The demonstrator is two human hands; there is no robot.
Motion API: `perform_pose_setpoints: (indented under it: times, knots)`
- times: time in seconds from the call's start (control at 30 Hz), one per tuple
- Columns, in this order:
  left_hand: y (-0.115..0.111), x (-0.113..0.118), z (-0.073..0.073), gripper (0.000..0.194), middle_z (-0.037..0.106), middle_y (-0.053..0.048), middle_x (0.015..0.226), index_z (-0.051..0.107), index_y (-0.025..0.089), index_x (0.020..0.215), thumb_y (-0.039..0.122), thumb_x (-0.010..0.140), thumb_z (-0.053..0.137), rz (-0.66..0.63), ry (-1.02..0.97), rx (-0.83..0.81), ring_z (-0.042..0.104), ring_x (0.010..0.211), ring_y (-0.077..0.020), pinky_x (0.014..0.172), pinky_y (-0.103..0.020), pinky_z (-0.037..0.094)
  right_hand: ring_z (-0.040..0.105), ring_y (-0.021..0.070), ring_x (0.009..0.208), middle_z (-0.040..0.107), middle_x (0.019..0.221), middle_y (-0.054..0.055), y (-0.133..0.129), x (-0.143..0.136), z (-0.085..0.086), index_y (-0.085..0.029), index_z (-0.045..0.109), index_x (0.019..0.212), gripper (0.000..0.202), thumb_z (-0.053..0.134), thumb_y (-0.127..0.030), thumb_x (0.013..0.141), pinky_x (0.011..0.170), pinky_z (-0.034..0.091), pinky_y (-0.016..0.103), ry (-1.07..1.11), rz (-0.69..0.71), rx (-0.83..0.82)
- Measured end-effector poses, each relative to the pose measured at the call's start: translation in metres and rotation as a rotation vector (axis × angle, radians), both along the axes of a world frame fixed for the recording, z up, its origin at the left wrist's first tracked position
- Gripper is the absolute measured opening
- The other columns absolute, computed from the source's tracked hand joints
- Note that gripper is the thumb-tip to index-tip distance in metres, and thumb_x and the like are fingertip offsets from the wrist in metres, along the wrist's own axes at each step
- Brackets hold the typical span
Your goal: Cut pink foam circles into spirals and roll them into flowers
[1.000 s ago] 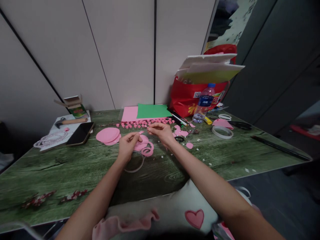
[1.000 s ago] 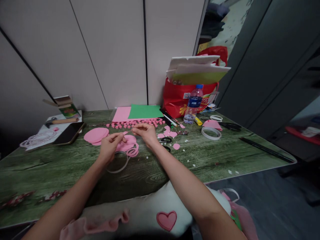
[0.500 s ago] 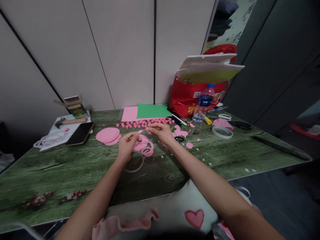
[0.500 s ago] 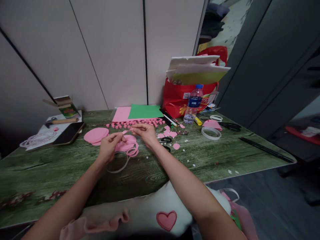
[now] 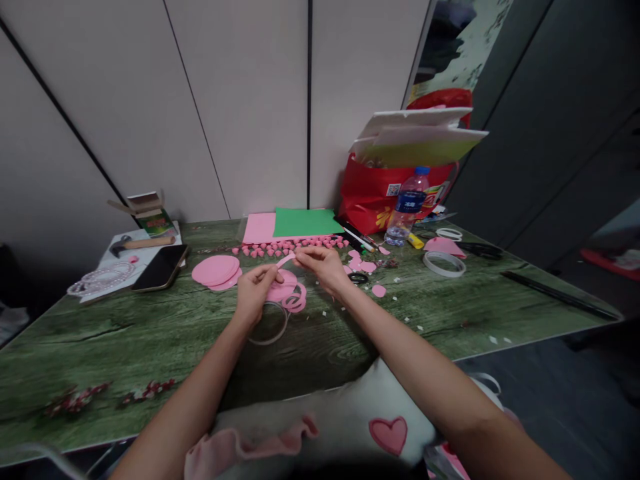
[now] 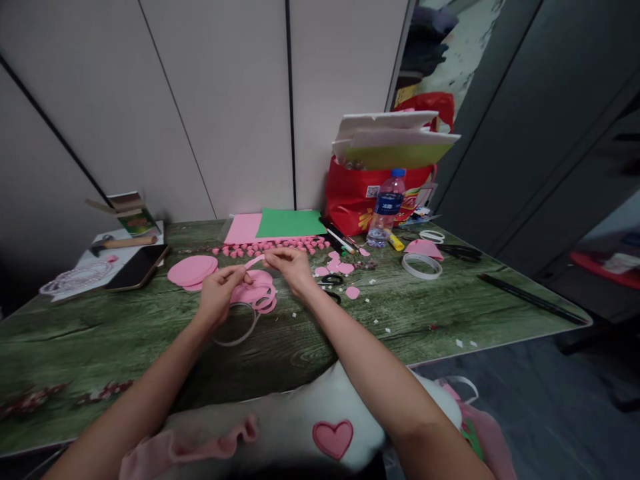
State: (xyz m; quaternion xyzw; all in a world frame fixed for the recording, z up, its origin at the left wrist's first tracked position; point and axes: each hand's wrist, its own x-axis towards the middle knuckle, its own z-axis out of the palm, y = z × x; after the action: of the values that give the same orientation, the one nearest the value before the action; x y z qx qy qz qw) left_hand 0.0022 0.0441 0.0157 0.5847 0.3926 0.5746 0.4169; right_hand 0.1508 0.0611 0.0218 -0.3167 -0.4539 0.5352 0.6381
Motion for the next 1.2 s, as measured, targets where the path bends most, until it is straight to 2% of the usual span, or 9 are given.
perform_pose_setpoints:
  times: [0.17, 0.57, 0.87, 1.0, 1.2]
  knots:
    - [0.0007, -0.0002, 0.0000, 0.018, 0.058, -0.001, 0.057, 0.061, 0.014, 0.062, 0.031, 0.067, 0.056, 0.019, -0.003, 0.003, 0.051, 0.056, -0.0105, 0.060, -0.022, 0.040, 0.060, 0.0117, 0.065, 0.066, 0.074, 0.001, 0.0012, 0.0008, -0.0017, -0.018, 0.066, 0.072, 0.023, 0.070, -0.026, 0.051, 0.077, 0.047, 0.031, 0.019, 0.055, 0.003]
    - [0.0014, -0.0017, -0.0027, 0.018, 0.058, -0.001, 0.059, 0.061, 0.013, 0.068, 0.031, 0.067, 0.057, -0.026, -0.020, 0.001, 0.052, 0.058, -0.0111, 0.061, -0.024, 0.042, 0.054, 0.0081, 0.053, 0.061, 0.061, -0.002, 0.0007, 0.0020, -0.0022, -0.016, 0.063, 0.064, 0.019, 0.072, -0.024, 0.049, 0.057, 0.047, 0.023, -0.015, -0.012, 0.037]
    - [0.0013, -0.0009, -0.0013, 0.018, 0.058, -0.001, 0.059, 0.061, 0.013, 0.064, 0.031, 0.068, 0.056, -0.004, -0.018, 0.023, 0.052, 0.058, -0.0110, 0.063, -0.023, 0.042, 0.059, 0.0110, 0.064, 0.066, 0.074, 0.001, 0.0015, 0.0017, -0.0011, -0.017, 0.066, 0.073, 0.021, 0.069, -0.025, 0.054, 0.075, 0.047, 0.030, 0.010, 0.045, 0.036]
    - [0.0009, -0.0011, -0.0012, 0.017, 0.058, 0.000, 0.059, 0.061, 0.014, 0.064, 0.029, 0.068, 0.056, -0.009, -0.019, 0.027, 0.052, 0.059, -0.0109, 0.064, -0.023, 0.042, 0.059, 0.0109, 0.064, 0.066, 0.072, 0.001, 0.0010, 0.0029, -0.0013, -0.018, 0.065, 0.073, 0.022, 0.069, -0.024, 0.053, 0.073, 0.047, 0.030, -0.006, 0.042, 0.034]
    - [0.0009, -0.0008, -0.0022, 0.016, 0.058, -0.001, 0.059, 0.061, 0.014, 0.067, 0.029, 0.068, 0.058, -0.021, -0.040, 0.016, 0.052, 0.058, -0.0110, 0.062, -0.023, 0.042, 0.056, 0.0092, 0.056, 0.062, 0.064, -0.001, 0.0005, 0.0027, -0.0016, -0.017, 0.063, 0.068, 0.022, 0.071, -0.025, 0.050, 0.062, 0.048, 0.026, -0.021, 0.024, 0.023]
